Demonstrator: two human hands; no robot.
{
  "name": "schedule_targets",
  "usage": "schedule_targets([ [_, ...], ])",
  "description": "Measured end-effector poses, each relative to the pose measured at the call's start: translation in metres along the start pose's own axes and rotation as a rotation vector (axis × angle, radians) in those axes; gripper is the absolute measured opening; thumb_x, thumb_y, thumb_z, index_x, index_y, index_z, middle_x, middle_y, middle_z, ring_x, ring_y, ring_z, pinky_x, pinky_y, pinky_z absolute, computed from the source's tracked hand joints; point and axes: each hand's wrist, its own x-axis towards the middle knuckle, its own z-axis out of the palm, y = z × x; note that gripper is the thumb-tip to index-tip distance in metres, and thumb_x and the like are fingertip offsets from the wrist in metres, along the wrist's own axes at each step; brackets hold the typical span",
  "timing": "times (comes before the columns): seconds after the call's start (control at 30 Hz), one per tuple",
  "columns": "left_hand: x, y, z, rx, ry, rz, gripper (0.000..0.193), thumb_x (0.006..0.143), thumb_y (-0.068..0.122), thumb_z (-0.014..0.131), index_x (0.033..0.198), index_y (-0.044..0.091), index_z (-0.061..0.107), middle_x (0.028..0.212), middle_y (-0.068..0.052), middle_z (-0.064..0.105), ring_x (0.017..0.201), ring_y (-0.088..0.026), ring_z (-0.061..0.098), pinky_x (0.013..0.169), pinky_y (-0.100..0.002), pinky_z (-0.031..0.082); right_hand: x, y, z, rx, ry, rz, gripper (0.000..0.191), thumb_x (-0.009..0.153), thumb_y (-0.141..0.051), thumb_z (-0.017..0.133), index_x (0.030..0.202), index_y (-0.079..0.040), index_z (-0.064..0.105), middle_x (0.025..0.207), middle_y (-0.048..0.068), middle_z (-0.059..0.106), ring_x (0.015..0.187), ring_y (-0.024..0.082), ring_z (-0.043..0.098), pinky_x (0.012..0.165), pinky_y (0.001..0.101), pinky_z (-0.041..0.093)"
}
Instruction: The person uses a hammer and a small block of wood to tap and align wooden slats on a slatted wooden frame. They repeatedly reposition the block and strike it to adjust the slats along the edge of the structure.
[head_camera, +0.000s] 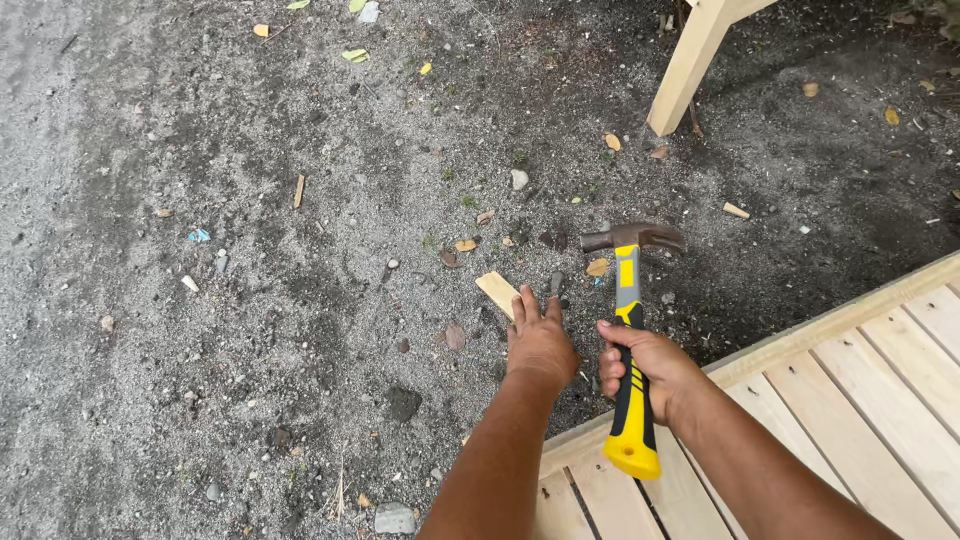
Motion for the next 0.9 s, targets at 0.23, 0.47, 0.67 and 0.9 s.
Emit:
schedule_targets([
  [0.23, 0.044, -0.007, -0.022, 0.079, -0.156, -0.016, 0.090, 0.084, 0.020, 0.079, 0.158, 0.013, 0.028, 0.170, -0.021, -0.002, 0.159, -0.036, 0.001, 0.127, -0.048, 0.021, 0.011, -0.036, 0.035, -0.134, 0.102, 0.010, 0.026, 0.095, -0.033, 0.067, 0.084, -0.015, 0.052, 0.060, -0.004, 0.047, 0.046, 0.010, 0.044, 0.044, 0.0312, 0.040],
  [0.47, 0.116, -0.043, 0.027, 0.134, -0.134, 0.080, 0.075, 0.091, 0.010, 0.064, 0.158, 0.009, 0.031, 0.171, -0.024, 0.003, 0.157, -0.041, 0.005, 0.123, -0.051, 0.025, 0.043, -0.059, 0.061, -0.210, 0.131, -0.027, 0.024, 0.093, -0.028, 0.071, 0.085, -0.014, 0.053, 0.060, -0.002, 0.049, 0.044, 0.011, 0.045, 0.040, 0.0317, 0.039],
  [0.67, 0.182, -0.080, 0.096, 0.271, -0.344, 0.107, 0.071, 0.097, 0.008, 0.049, 0.162, 0.008, 0.021, 0.172, -0.020, 0.000, 0.158, -0.039, -0.001, 0.125, -0.054, 0.020, 0.088, -0.084, 0.076, -0.288, 0.167, -0.018, 0.025, 0.090, -0.026, 0.072, 0.087, -0.011, 0.052, 0.058, 0.000, 0.049, 0.041, 0.013, 0.045, 0.038, 0.0342, 0.040],
  [0.9, 0.225, -0.118, 0.157, 0.473, -0.467, 0.220, 0.067, 0.102, 0.011, 0.041, 0.164, 0.021, 0.017, 0.174, -0.010, -0.001, 0.159, -0.033, 0.000, 0.126, -0.057, 0.018, 0.121, -0.103, 0.063, -0.437, 0.249, 0.002, 0.023, 0.089, -0.023, 0.073, 0.091, -0.011, 0.053, 0.058, 0.000, 0.048, 0.040, 0.012, 0.044, 0.035, 0.0330, 0.039],
])
